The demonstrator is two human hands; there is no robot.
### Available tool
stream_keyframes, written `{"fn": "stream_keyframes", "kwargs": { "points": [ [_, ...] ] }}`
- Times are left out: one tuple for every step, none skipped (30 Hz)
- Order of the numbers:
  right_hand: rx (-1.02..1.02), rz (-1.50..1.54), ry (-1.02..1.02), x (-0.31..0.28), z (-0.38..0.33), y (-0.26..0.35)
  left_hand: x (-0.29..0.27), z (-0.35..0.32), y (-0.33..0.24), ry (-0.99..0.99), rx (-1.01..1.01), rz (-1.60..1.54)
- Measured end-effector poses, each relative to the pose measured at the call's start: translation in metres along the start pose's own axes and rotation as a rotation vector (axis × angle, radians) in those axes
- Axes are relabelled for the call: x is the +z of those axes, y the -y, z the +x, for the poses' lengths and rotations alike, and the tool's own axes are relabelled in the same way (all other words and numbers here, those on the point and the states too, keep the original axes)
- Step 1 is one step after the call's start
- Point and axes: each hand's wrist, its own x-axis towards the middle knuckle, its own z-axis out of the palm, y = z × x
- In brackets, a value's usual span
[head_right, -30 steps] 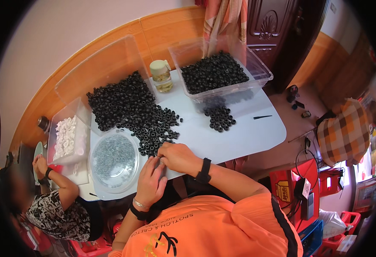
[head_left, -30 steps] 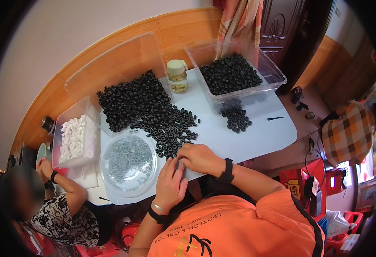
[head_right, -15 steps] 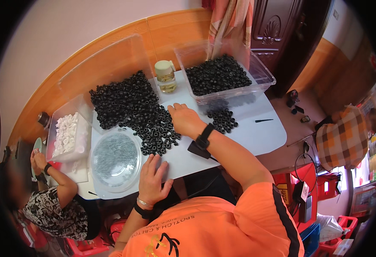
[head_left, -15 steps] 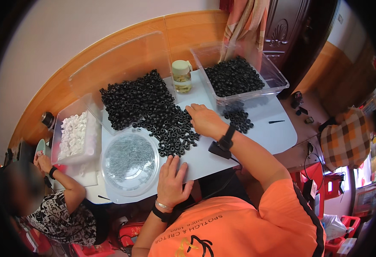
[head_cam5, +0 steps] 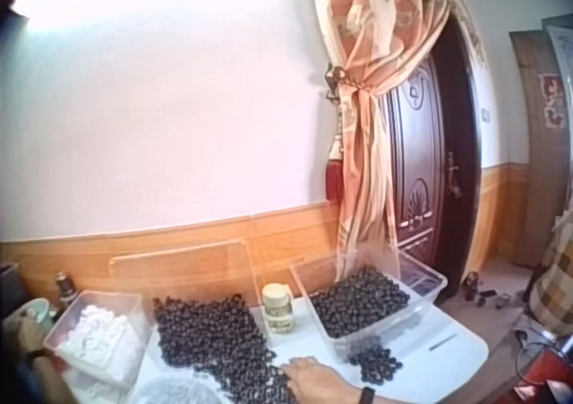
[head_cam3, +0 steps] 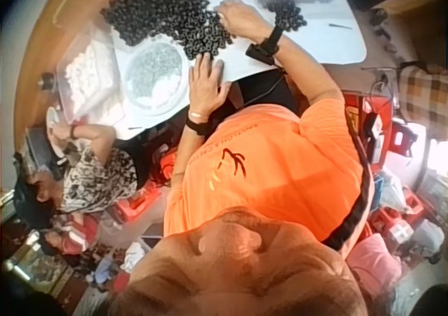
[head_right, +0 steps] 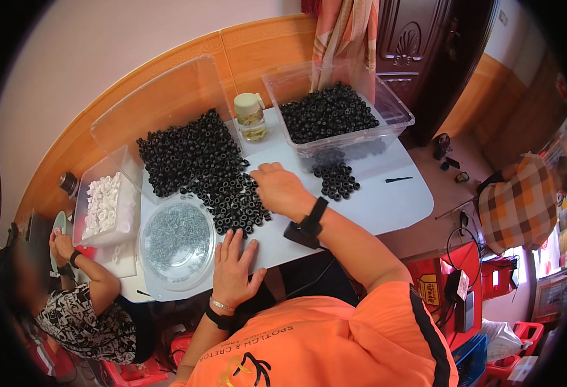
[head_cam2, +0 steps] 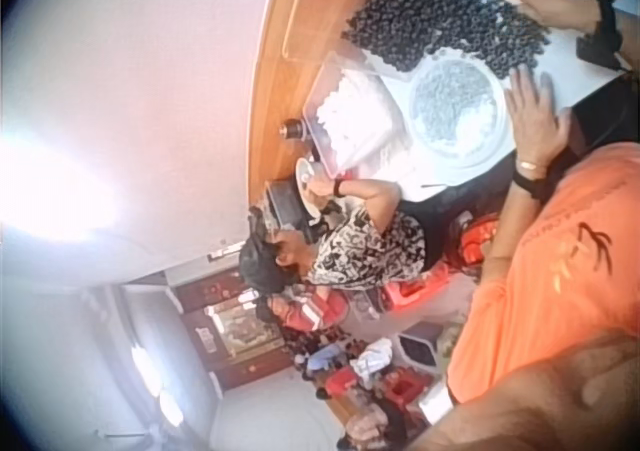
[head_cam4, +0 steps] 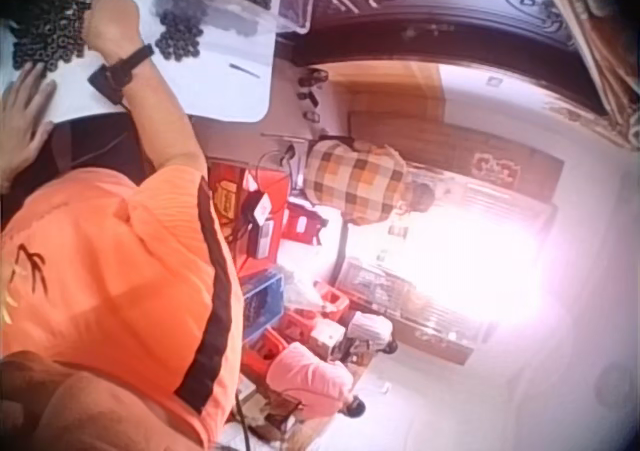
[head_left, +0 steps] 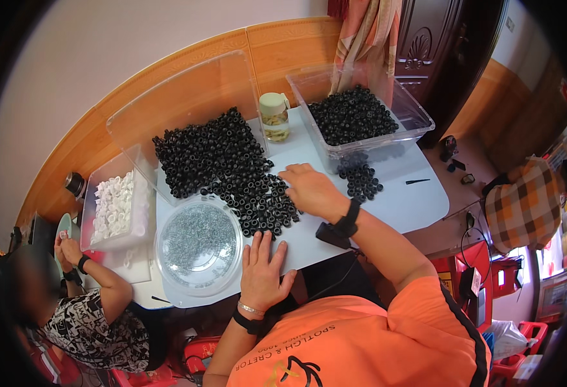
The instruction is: Sorting and inspecting small black shoe or garment components into containers.
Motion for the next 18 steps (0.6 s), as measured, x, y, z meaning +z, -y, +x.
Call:
{"fn": "stream_keyframes", "kwargs": {
  "points": [
    [-0.001, -0.011, -0.064, -0.001, -0.006, -0.009, 0.000, 0.000, 0.000, 0.000, 0.001, 0.001],
    [0.001, -0.010, -0.064, -0.005, -0.010, -0.013, 0.001, 0.000, -0.001, 0.002, 0.000, 0.003],
    [0.066, -0.034, -0.028, -0.010, -0.012, -0.016, 0.000, 0.000, -0.001, 0.003, 0.000, 0.002],
    [0.130, -0.057, 0.009, -0.013, -0.015, -0.018, -0.002, 0.000, -0.001, 0.007, -0.005, 0.006],
    [0.130, -0.078, -0.034, -0.009, -0.017, -0.024, -0.003, 0.000, -0.002, 0.012, -0.006, 0.009],
    [0.134, -0.077, -0.035, -0.005, -0.019, -0.029, -0.002, 0.001, -0.002, 0.015, -0.003, 0.008],
    [0.153, -0.099, 0.015, -0.001, -0.019, -0.034, -0.002, 0.001, -0.002, 0.013, -0.005, 0.006],
    [0.169, -0.119, 0.065, 0.002, -0.018, -0.035, -0.002, 0.001, -0.002, 0.012, -0.008, 0.007],
    [0.171, -0.116, 0.063, 0.007, -0.015, -0.036, -0.003, 0.001, -0.003, 0.014, -0.006, 0.010],
    [0.153, -0.105, 0.068, 0.012, -0.012, -0.036, -0.003, 0.001, -0.003, 0.014, -0.006, 0.009],
    [0.134, -0.094, 0.072, 0.017, -0.007, -0.036, -0.003, 0.001, -0.003, 0.013, -0.007, 0.009],
    [0.134, -0.090, 0.069, 0.023, -0.002, -0.035, -0.002, 0.002, -0.003, 0.015, -0.006, 0.013],
    [0.092, -0.065, 0.087, 0.029, 0.004, -0.034, -0.001, 0.002, -0.004, 0.016, -0.004, 0.013],
    [0.046, -0.039, 0.106, 0.032, 0.009, -0.029, -0.001, 0.002, -0.003, 0.015, -0.005, 0.013],
    [0.043, -0.053, 0.150, 0.035, 0.012, -0.024, -0.001, 0.002, -0.003, 0.017, -0.006, 0.017],
    [0.042, -0.050, 0.148, 0.035, 0.014, -0.022, 0.000, 0.002, -0.003, 0.015, -0.006, 0.011],
    [0.038, -0.015, 0.133, 0.033, 0.015, -0.019, 0.000, 0.002, -0.003, 0.013, -0.006, 0.002],
    [0.033, 0.020, 0.119, 0.030, 0.015, -0.016, -0.001, 0.002, -0.003, 0.014, -0.007, 0.003]
  ]
}}
